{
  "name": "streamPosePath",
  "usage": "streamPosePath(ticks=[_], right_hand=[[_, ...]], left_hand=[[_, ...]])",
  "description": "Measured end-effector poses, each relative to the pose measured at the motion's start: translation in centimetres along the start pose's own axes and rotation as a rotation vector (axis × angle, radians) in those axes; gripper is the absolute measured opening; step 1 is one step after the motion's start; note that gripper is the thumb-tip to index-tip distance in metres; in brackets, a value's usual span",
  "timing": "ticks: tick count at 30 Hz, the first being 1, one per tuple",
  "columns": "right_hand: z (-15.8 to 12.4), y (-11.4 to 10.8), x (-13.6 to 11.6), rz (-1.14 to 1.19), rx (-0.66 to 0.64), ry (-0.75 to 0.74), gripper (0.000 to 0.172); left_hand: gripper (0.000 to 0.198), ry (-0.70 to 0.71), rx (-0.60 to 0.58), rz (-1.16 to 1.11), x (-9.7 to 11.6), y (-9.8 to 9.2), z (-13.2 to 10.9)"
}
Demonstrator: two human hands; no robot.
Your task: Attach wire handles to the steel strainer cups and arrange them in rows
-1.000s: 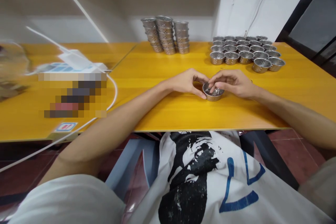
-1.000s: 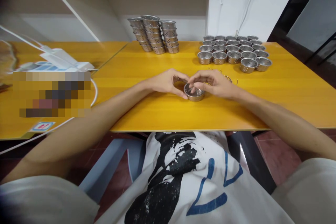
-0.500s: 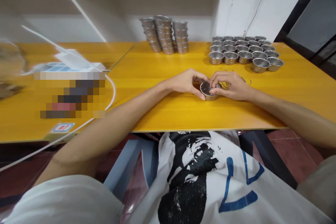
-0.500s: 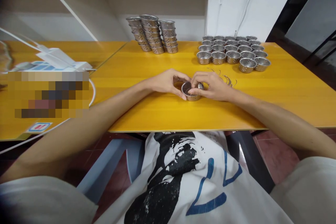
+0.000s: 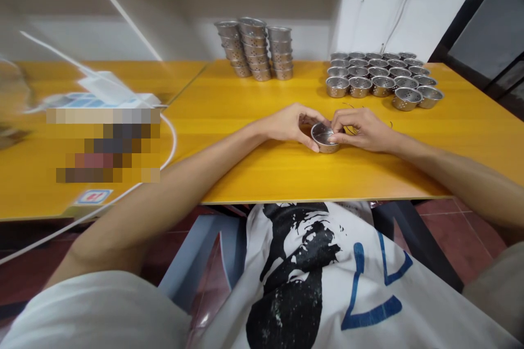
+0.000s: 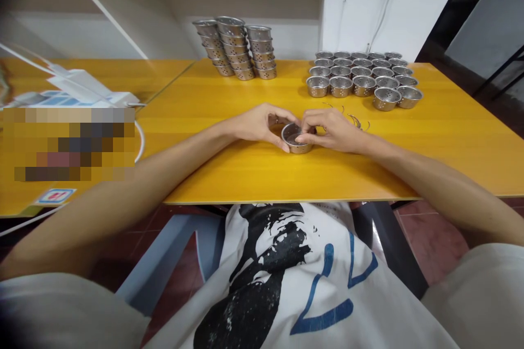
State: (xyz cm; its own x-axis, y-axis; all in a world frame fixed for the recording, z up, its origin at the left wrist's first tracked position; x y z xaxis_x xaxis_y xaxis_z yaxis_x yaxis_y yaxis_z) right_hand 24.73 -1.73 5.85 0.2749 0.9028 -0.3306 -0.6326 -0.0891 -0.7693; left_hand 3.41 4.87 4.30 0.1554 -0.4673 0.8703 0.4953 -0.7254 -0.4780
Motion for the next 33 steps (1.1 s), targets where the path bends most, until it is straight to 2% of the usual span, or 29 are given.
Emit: streamPosePath(ticks=[12,24,26,30,33], right_hand=[[0.0,-0.1,-0.3,0.068,-0.053,0.025,0.046],[-0.2,0.0,0.0,0.051,-0.038,0.051,0.050],[-0.1,-0.2,0.1,0.055,-0.003,0.083,0.050],[-0.2,-1.0,0.0,0.017,0.186,0.147,0.044],[-0.6,-1.2,0.6,0.013,0.273,0.258,0.039]], left_hand=[[0.084,0.018,-0.005,0.048,-0.1,0.0,-0.1],[0.079,0.074,-0.015,-0.013,0.2,0.1,0.0],[0.083,0.112,-0.013,-0.048,0.3,0.2,0.2],[0.086,0.160,-0.023,-0.043,0.5,0.5,0.3],[0.085,0.169,-0.011,0.001,0.9,0.5,0.1]])
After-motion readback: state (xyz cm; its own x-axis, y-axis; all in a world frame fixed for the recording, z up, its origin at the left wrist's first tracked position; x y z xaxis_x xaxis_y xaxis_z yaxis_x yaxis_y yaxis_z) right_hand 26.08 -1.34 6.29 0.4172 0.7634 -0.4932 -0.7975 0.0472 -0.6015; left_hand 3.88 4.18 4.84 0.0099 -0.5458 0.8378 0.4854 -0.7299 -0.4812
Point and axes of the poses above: each hand's wrist, its own z-axis towards the middle knuckle, its own y-axis out of the palm, x = y × z, the point moved 4 cm from there along z, towards the middle knuckle, and after that the axes turned 3 degrees about -y, right-handed, at the moved point
